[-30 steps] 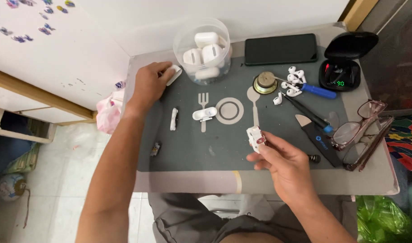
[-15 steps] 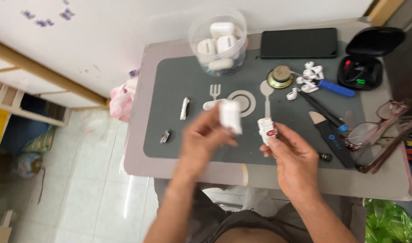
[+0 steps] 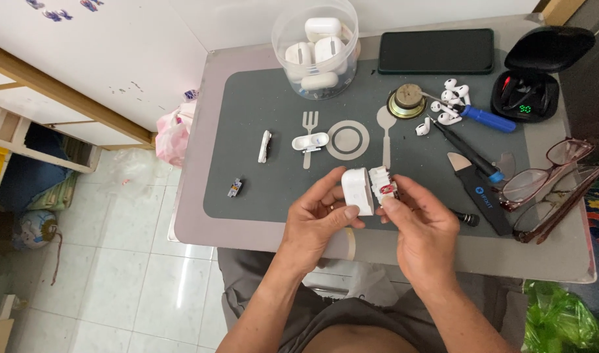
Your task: Assembling and inspecting the internal and external components of wireless earbud charging cases on a repair mat.
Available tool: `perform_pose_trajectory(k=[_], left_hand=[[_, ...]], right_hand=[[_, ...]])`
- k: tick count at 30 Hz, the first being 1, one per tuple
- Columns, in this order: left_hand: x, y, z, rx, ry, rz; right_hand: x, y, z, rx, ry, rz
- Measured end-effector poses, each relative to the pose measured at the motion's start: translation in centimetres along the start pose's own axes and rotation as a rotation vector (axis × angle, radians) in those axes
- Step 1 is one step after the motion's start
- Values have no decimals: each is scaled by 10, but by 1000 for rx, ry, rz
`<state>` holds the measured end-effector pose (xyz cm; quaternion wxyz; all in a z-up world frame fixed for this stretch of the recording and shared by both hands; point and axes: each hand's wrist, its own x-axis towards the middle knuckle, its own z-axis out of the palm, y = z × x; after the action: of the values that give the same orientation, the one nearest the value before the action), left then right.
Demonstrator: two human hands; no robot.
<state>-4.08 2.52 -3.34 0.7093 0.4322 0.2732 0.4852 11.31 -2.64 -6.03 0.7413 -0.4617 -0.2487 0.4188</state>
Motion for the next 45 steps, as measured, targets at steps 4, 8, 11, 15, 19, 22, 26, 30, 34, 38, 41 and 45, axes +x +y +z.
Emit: perform_pose_trajectory(k=[4, 8, 11, 15, 19, 22, 26, 30, 34, 38, 41, 45], left_hand=[[-1, -1, 0, -43, -31, -35], [0, -4, -1, -66, -74, -48], [0, -5, -2, -57, -49, -49], [1, -10, -5, -74, -33, -29], [0, -10, -7, -72, -53, -33], [1, -10, -8, -65, -71, -40], [1, -11, -8, -69, -73, -43], [1, -8, -5, -38, -75, -40], [1, -6, -6, -69, 13, -29], [-1, 0, -5, -88, 22, -112], [0, 5, 3, 4, 69, -142], [0, 3, 1, -12, 68, -153]], right_hand=[[-4, -5, 7, -99, 26, -26], [-7, -4, 9, -164, 48, -58], [-11, -16, 18, -283, 93, -26], [-14, -13, 17, -323, 116, -63], [-14, -9, 15, -353, 89, -125], [-15, -12, 16, -375, 74, -141], [-17, -13, 17, -354, 55, -167], [-16, -15, 14, -363, 55, -170], [-10, -33, 8, -383, -112, -213], [3, -51, -11, -429, -383, -194], [8, -72, -12, -637, -339, 132], [18, -67, -13, -444, -316, 338]])
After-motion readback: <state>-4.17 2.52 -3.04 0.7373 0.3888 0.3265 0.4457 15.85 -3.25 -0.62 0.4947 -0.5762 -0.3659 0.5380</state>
